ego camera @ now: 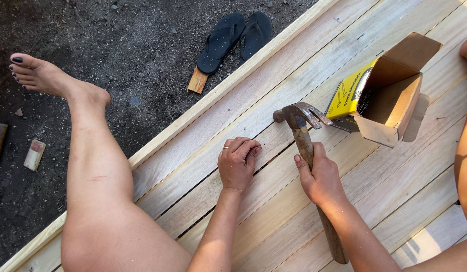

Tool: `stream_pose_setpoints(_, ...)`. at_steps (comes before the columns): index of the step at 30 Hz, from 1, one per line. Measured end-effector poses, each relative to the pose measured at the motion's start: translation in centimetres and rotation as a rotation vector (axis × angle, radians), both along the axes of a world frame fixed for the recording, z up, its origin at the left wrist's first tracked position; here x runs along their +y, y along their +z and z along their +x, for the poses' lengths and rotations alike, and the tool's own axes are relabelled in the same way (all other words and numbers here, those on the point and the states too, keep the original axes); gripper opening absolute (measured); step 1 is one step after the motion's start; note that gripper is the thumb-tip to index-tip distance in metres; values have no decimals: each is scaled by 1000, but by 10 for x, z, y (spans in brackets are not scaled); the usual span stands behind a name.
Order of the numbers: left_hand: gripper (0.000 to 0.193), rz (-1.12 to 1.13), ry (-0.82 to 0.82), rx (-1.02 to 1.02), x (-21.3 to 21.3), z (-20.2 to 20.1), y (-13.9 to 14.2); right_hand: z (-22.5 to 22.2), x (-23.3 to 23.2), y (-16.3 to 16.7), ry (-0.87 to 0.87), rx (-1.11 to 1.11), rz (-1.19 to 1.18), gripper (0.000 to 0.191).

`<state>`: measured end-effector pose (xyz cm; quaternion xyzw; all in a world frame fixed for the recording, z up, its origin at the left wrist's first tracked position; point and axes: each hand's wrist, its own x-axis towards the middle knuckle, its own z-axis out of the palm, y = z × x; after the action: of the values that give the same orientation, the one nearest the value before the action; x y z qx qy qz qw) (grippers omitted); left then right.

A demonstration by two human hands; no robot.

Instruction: The person sits on a wooden slatted frame outdoors and hammers nails into the planks. They take nails by hand from an open cardboard nail box, position each nail on a plank, and drive it in with a claw hammer, working across different planks.

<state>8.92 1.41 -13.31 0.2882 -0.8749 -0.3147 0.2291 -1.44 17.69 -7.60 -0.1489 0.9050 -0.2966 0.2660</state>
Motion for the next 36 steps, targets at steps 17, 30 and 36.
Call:
stream_pose_setpoints(17, 9, -47, -18, 18, 1, -3, -4, -2, 0, -1, -1, 20, -31, 30)
stream_pose_setpoints(30, 13, -43, -26, -55, 3, -2, -5, 0, -1, 1, 6, 1, 19, 31)
stream_pose_setpoints(36, 15, -60, -22, -48, 2, -2, -6, 0, -1, 1, 13, 25, 11, 32)
